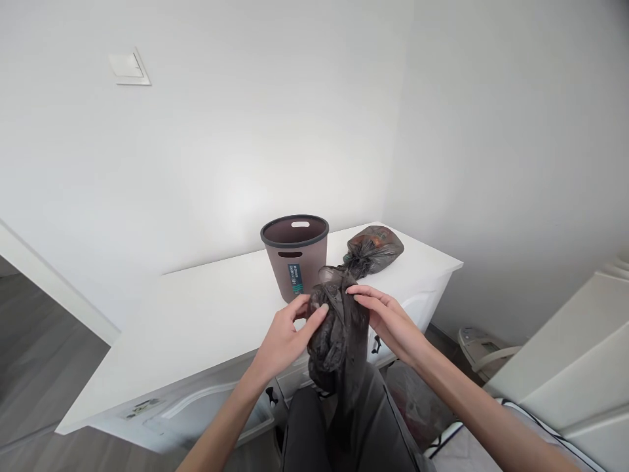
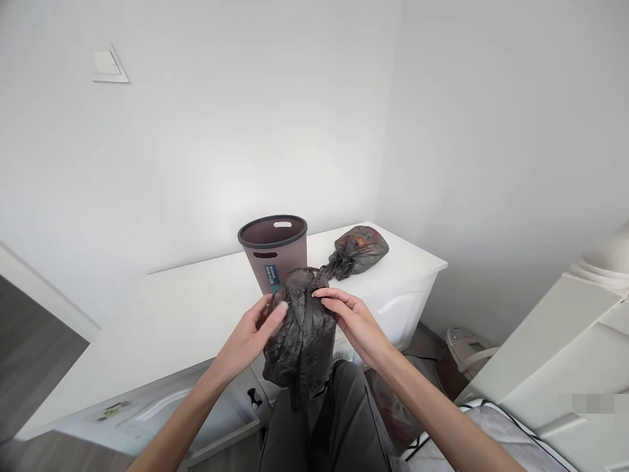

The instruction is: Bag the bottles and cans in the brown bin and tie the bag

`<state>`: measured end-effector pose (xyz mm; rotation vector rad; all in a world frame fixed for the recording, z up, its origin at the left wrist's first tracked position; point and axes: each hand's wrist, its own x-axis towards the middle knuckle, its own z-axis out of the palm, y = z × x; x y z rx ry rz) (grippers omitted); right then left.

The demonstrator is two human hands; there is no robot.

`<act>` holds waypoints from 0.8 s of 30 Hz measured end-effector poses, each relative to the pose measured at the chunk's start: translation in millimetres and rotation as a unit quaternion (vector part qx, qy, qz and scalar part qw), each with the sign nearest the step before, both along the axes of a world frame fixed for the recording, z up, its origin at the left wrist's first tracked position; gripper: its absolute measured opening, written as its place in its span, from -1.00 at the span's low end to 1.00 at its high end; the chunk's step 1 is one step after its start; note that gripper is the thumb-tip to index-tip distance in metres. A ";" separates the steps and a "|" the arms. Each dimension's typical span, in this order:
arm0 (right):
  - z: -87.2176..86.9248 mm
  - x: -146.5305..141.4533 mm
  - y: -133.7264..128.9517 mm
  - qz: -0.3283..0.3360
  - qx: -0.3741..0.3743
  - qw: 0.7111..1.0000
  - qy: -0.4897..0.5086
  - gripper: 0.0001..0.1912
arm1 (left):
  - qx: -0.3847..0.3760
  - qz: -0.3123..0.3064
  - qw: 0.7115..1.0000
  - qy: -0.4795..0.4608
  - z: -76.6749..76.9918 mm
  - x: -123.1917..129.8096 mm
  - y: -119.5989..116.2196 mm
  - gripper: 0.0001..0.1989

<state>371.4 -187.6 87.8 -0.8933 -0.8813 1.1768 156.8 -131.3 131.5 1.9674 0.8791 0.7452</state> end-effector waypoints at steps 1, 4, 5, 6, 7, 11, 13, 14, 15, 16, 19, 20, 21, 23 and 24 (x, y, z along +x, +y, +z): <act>0.0 -0.7 -0.2 -0.006 0.004 1.000 -0.002 -0.71 | 0.007 -0.011 1.000 0.006 1.6 -0.4 0.5 -0.59; -3.3 -1.9 -3.3 -0.024 0.011 1.000 -0.008 -0.57 | 0.040 0.014 0.999 0.015 0.4 -3.9 3.7 -0.58; -5.5 -2.6 -4.9 -0.030 0.008 0.999 -0.016 -0.52 | 0.051 0.032 0.998 0.017 -0.6 -5.1 4.4 -0.58; -8.1 -3.8 -6.4 -0.037 0.003 0.999 -0.029 -0.46 | 0.063 0.049 0.997 0.020 -1.5 -6.0 4.9 -0.58; -11.1 -5.7 -7.8 -0.040 -0.004 0.998 -0.044 -0.38 | 0.075 0.065 0.995 0.025 -1.9 -6.6 5.2 -0.57; -23.9 -19.1 -9.4 -0.043 0.007 0.996 -0.078 -0.21 | 0.141 0.105 0.981 0.081 -0.3 -9.0 7.3 -0.52; -28.9 -26.2 -8.4 -0.056 0.017 0.995 -0.079 -0.35 | 0.185 0.131 0.968 0.108 1.4 -12.3 11.0 -0.52; -30.9 -28.7 -7.9 -0.074 0.014 0.994 -0.079 -0.41 | 0.205 0.146 0.961 0.114 2.4 -14.8 13.6 -0.53; -32.7 -30.2 -7.6 -0.094 0.008 0.992 -0.079 -0.45 | 0.221 0.159 0.955 0.115 3.4 -17.7 16.4 -0.53; -34.5 -30.8 -7.4 -0.115 -0.001 0.990 -0.077 -0.46 | 0.227 0.170 0.952 0.112 4.7 -20.8 19.4 -0.53; -43.6 -27.8 -7.9 -0.165 -0.025 0.984 -0.065 -0.46 | 0.187 0.197 0.958 0.094 9.3 -28.7 26.8 -0.50; -48.3 -25.9 -8.3 -0.177 -0.031 0.982 -0.061 -0.45 | 0.161 0.203 0.963 0.078 10.9 -30.4 28.3 -0.49; -54.0 -24.0 -8.8 -0.192 -0.039 0.979 -0.057 -0.45 | 0.132 0.207 0.968 0.054 12.3 -31.5 29.4 -0.49; -67.1 -20.4 -10.2 -0.229 -0.056 0.971 -0.050 -0.43 | 0.080 0.206 0.975 -0.005 14.2 -33.1 30.8 -0.48; -73.9 -18.9 -11.3 -0.249 -0.065 0.965 -0.044 -0.42 | 0.063 0.206 0.976 -0.031 14.6 -34.2 31.6 -0.48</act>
